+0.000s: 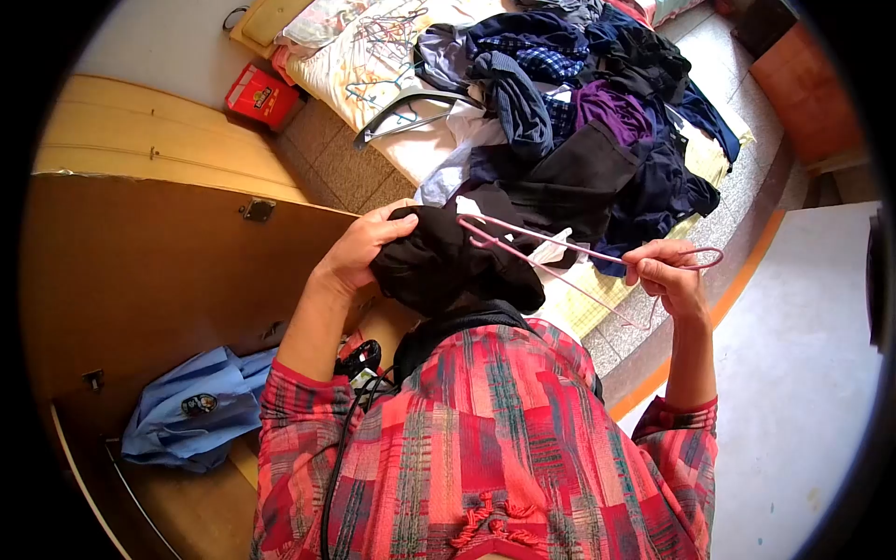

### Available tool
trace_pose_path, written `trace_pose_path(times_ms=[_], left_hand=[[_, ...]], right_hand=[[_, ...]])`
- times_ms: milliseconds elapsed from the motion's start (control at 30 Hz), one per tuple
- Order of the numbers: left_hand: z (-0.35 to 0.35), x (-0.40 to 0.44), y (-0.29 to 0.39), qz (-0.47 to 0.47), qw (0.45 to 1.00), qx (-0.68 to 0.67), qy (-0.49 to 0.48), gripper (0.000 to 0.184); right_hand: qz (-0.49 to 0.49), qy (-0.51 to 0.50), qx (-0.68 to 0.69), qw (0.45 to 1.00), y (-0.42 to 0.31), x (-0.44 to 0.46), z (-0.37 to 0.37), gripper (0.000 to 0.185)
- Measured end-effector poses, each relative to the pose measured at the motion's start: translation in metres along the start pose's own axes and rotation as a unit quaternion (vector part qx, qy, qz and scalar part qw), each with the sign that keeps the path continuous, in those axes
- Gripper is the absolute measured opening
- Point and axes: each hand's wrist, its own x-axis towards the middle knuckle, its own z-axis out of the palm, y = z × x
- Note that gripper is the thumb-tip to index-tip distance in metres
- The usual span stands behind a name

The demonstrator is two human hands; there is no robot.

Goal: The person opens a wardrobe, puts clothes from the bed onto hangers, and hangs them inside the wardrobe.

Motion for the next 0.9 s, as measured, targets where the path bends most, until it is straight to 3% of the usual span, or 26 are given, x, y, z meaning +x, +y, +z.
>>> trace_pose_path(times_ms=[67,167,467,700,733,767,800,833,900], left_hand=[[-0.004,-0.002,0.002,0.023,0.998,0.035,-0.040,0.028],[0.004,-0.009,0.012,0.030,0.995,0.088,-0.024,0.027],[0.006,-0.005,0.012,0.026,0.992,0.096,-0.078,0.030],[0.015,-0.005,0.020,0.049,0.991,0.103,-0.066,0.038],[0.017,-0.007,0.028,0.166,0.951,0.255,-0.060,0.047],[0.024,-0.010,0.036,0.276,0.874,0.396,-0.055,0.056],[0.044,-0.018,0.049,0.294,0.878,0.374,-0.053,0.077],[0.032,-0.015,0.064,0.345,0.818,0.453,-0.082,0.081],[0.035,-0.013,0.084,0.346,0.829,0.419,-0.134,0.081]], right_hand=[[0.015,-0.023,0.006,1.000,-0.001,0.001,-0.001,0.015],[0.013,-0.014,0.005,1.000,-0.005,0.000,-0.007,0.015],[0.019,-0.039,0.030,0.999,0.001,0.017,0.002,0.015],[-0.073,-0.068,0.150,0.984,0.013,0.033,0.017,0.016],[-0.111,-0.090,0.118,0.983,0.008,0.039,0.019,0.018],[-0.104,-0.100,0.112,0.983,-0.001,0.045,0.020,0.020],[-0.097,-0.108,0.106,0.984,-0.012,0.053,0.021,0.021],[-0.099,-0.141,0.130,0.976,-0.023,0.063,0.025,0.021],[-0.082,-0.191,0.126,0.970,-0.045,0.087,0.034,0.024]])
